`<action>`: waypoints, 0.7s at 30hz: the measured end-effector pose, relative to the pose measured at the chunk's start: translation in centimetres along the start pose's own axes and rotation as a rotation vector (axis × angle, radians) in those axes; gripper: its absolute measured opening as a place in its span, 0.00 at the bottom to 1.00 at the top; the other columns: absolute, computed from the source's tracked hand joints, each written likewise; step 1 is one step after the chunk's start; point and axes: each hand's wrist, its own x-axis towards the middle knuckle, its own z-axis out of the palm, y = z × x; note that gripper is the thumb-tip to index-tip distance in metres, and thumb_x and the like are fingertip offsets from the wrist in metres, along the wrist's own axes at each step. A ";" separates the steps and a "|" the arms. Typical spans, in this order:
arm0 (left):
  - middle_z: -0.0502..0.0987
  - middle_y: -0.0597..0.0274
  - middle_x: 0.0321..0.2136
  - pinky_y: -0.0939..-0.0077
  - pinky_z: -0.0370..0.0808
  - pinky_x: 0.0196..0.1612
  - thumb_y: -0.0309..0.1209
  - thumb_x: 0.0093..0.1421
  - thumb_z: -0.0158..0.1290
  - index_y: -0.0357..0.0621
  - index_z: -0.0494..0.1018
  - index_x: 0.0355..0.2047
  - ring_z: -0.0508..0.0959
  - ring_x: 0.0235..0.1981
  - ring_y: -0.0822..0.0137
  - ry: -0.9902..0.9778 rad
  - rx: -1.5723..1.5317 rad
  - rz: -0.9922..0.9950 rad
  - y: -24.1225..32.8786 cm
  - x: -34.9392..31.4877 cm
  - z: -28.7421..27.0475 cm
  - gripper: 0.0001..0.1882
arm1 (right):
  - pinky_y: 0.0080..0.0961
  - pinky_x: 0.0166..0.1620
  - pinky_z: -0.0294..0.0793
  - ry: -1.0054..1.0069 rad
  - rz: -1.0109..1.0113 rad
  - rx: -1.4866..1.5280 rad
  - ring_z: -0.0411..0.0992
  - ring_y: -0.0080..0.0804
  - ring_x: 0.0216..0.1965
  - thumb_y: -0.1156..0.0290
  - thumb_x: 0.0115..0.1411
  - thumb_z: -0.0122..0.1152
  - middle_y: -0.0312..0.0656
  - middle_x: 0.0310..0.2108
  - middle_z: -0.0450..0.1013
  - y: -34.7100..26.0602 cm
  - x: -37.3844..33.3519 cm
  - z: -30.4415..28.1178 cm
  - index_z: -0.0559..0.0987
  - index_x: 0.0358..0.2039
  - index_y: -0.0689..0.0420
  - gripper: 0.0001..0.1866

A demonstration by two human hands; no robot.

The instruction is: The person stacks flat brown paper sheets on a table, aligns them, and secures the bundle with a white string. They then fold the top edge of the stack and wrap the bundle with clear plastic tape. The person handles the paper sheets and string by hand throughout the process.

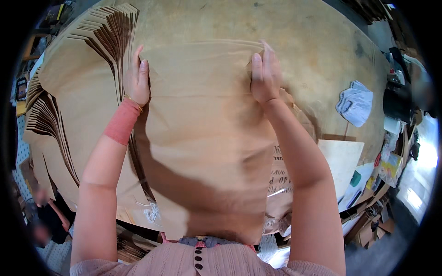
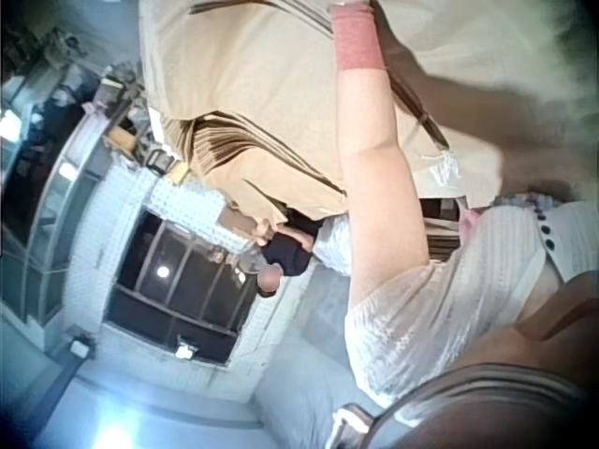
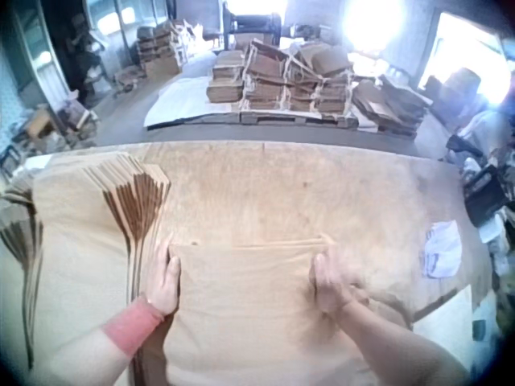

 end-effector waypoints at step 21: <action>0.71 0.40 0.43 0.59 0.66 0.49 0.51 0.63 0.36 0.34 0.67 0.47 0.69 0.48 0.45 0.293 0.062 -0.264 -0.7 -1.9 -0.9 0.30 | 0.37 0.51 0.66 -0.149 -0.393 -0.269 0.66 0.45 0.50 0.57 0.60 0.48 0.45 0.53 0.64 -5.0 2.4 -5.4 0.67 0.54 0.54 0.24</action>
